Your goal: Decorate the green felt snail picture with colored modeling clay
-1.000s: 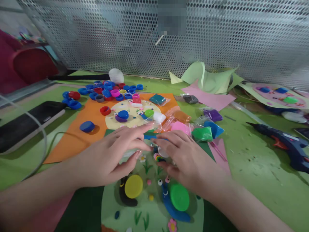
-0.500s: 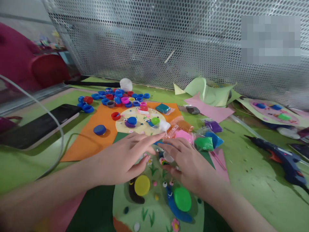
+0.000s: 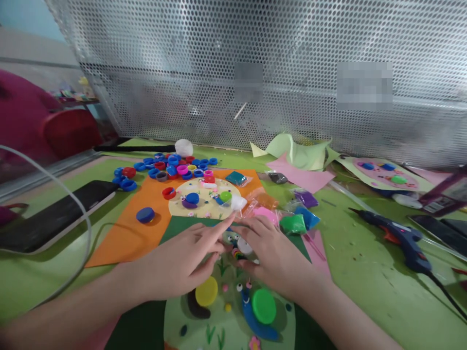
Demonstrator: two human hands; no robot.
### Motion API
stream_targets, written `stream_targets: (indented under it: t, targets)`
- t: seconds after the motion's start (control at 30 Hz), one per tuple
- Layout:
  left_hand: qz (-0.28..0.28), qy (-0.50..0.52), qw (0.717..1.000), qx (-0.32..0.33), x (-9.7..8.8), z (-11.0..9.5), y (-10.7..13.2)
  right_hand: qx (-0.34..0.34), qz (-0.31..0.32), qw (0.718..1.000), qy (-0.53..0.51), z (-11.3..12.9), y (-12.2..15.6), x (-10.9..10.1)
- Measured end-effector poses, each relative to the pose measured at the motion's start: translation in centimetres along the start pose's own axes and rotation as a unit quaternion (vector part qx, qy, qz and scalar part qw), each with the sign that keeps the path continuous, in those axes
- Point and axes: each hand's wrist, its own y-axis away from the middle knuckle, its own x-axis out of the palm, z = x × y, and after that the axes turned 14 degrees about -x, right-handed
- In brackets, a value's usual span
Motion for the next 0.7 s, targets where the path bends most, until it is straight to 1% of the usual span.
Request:
stream_targets:
  t: [0.13, 0.23, 0.37, 0.57, 0.7]
  targets:
    - [-0.016, -0.01, 1.0, 0.007, 0.05, -0.12, 0.03, 0.008, 0.01, 1.0, -0.017, 0.24, -0.25, -0.29]
    - [-0.024, -0.017, 1.0, 0.012, 0.18, -0.21, 0.07, 0.005, 0.001, 1.0, -0.027, 0.33, -0.42, -0.27]
    - [-0.018, -0.017, 1.0, 0.009, 0.11, -0.27, 0.15, 0.018, 0.001, 1.0, -0.017, 0.34, -0.62, -0.18]
    - [-0.042, -0.017, 0.999, 0.001, -0.1, -0.26, 0.25, 0.028, -0.001, 0.999, -0.024, 0.48, -0.83, -0.16]
    - [-0.021, -0.016, 1.0, 0.011, -0.03, -0.17, 0.13, 0.028, -0.009, 0.999, -0.019, 0.52, -0.93, -0.15]
